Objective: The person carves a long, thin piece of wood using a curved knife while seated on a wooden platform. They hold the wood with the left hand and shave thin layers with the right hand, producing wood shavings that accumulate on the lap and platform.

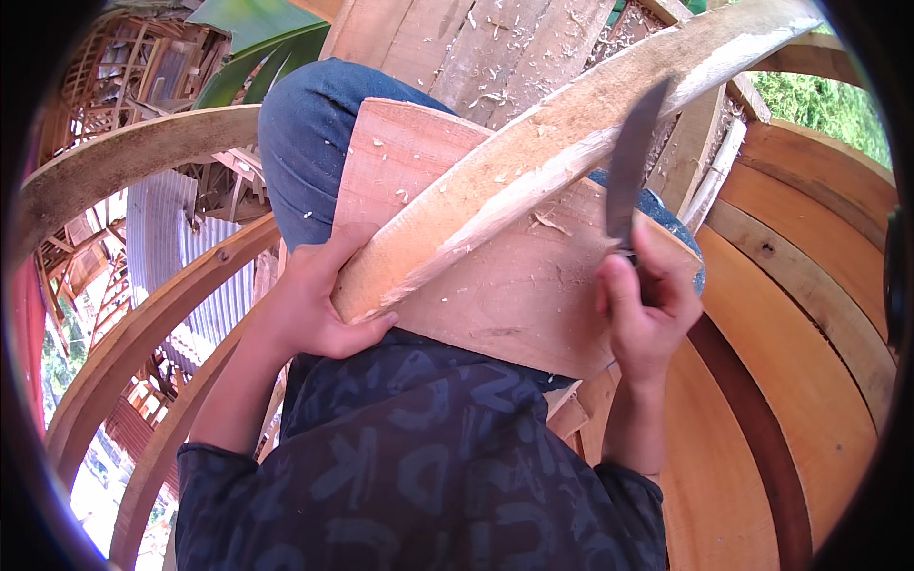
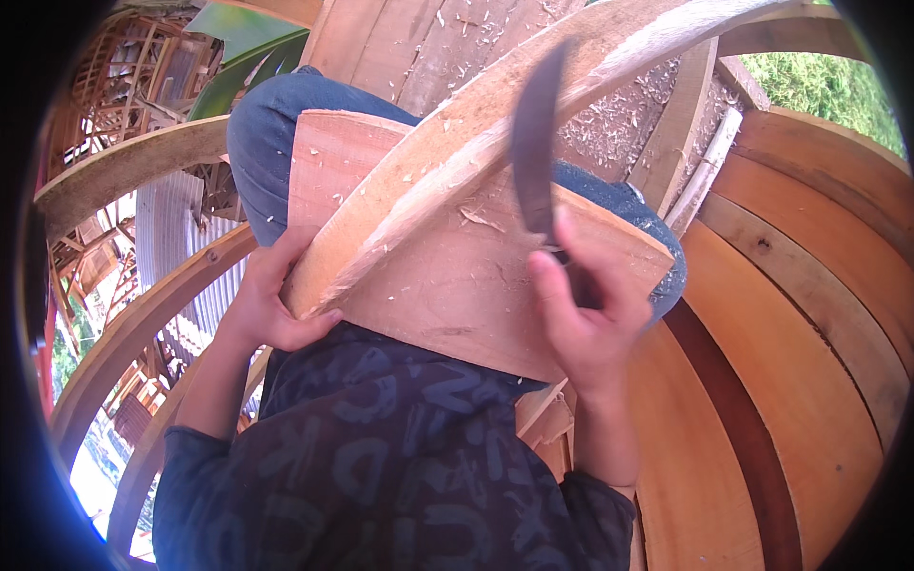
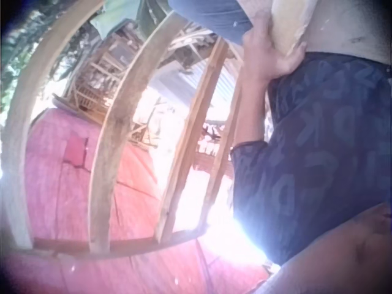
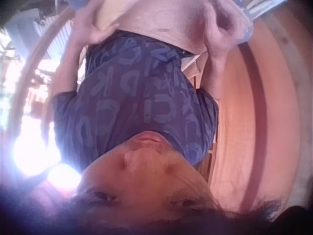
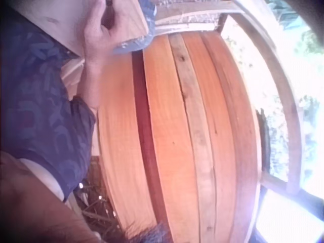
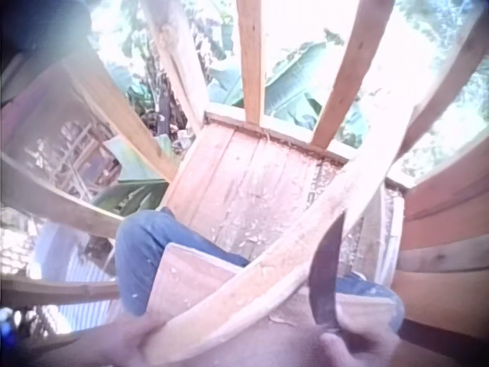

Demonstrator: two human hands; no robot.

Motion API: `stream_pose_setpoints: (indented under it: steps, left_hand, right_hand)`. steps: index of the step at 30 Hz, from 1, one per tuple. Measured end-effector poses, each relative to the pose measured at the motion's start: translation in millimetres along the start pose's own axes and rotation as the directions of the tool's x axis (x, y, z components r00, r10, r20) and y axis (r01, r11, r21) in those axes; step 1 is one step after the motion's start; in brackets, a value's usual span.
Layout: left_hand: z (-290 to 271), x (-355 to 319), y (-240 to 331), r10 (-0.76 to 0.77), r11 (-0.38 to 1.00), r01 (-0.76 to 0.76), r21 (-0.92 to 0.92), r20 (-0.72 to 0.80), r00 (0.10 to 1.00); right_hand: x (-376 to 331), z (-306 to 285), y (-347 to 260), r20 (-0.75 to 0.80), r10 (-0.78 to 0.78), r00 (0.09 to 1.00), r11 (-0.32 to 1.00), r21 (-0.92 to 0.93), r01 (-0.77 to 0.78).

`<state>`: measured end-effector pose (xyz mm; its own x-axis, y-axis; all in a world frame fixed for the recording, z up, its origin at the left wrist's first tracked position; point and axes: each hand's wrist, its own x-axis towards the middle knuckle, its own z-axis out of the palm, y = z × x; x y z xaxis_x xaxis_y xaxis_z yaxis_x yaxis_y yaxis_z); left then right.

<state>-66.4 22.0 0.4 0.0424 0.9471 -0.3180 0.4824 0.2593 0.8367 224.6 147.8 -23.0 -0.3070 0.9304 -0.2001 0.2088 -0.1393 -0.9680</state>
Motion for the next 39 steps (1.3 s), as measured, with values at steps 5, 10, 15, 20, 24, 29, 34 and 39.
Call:
stream_pose_setpoints:
  steps: [5, 10, 15, 20, 24, 29, 34, 39]
  left_hand:
    - [-1, 1, -1, -0.001, 1.000, 0.001, -0.009, 0.008, 1.000]
    - [-2, 0, 2, -0.014, 1.000, 0.014, -0.028, 0.016, 1.000]
    - [-1, -3, 0, 0.008, 1.000, -0.008, 0.007, -0.015, 1.000]
    - [0, 0, 3, -0.007, 1.000, 0.007, -0.022, 0.001, 1.000]
    - [-2, 0, 0, 0.006, 1.000, -0.007, -0.019, -0.002, 1.000]
    - [0, -2, 1, -0.004, 1.000, 0.004, -0.027, 0.003, 1.000]
    - [-1, -2, 0, -0.001, 1.000, 0.001, -0.013, -0.003, 1.000]
    - [1, -1, 2, -0.009, 0.999, 0.008, -0.034, 0.000, 1.000]
  right_hand:
    - [-2, 18, -2, 0.109, -0.136, 0.985, 0.990, -0.005, 0.137]
    - [-1, 12, -9, 0.126, -0.086, 0.988, 0.995, 0.060, 0.079]
    - [-12, 8, 4, 0.094, 0.038, 0.995, 0.999, 0.006, -0.038]
    - [2, -1, -8, 0.034, 0.050, 0.998, 0.969, 0.240, -0.057]
    - [-10, 19, -3, 0.365, -0.217, 0.905, 0.938, -0.178, 0.297]
    - [-5, 11, -11, -0.069, 0.065, 0.996, 0.983, 0.177, -0.052]
    - [-9, 15, -14, 0.382, -0.208, 0.900, 0.933, -0.198, 0.300]
    - [-13, 16, -8, 0.066, 0.074, 0.995, 0.996, 0.039, -0.077]
